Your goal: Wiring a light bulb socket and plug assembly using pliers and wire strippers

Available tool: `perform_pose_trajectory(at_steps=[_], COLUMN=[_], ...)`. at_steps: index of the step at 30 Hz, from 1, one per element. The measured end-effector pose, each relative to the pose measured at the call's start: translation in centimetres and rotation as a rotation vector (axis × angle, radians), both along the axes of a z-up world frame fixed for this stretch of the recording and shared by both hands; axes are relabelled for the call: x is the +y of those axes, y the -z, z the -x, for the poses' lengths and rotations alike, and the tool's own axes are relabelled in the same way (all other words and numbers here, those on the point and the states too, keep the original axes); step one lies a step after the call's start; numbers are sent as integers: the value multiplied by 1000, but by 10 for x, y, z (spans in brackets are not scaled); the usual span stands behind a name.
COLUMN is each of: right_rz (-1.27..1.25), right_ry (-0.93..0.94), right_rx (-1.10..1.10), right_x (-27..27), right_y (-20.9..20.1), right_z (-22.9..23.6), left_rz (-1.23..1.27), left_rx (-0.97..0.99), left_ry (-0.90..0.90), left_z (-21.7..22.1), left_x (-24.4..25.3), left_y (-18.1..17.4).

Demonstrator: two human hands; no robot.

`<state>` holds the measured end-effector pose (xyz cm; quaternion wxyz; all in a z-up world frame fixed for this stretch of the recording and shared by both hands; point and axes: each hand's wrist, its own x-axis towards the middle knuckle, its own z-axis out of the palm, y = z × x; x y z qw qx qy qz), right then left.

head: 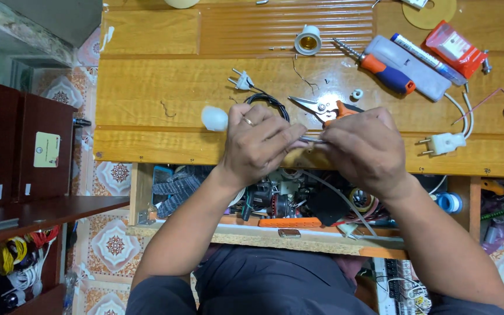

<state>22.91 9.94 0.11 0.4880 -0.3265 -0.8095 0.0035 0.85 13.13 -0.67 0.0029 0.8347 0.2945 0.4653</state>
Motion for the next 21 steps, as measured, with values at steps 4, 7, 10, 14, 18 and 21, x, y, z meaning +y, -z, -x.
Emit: perform_pose_trajectory(at_steps=[4,7,10,14,18,21], right_rz=[60,84,114,123,98,70], right_ry=[49,54,56,18,-25,-32], right_rx=[8,71,83,137,132,93], right_x=[-5,-5,-4,-4,-4,-9], right_y=[4,9,9,12,36,9], right_z=[-11,-15,-20,-16,-15,15], left_rz=[29,36,110,101,55,77], left_rx=[-5,85,103,-11,-111,-187], left_ry=[-15,-69,-50,-64,-180,-234], left_z=[8,14,19,15,14,12], left_x=[6,9,11,8,5,-1], left_y=[2,8,14,10,10,-2])
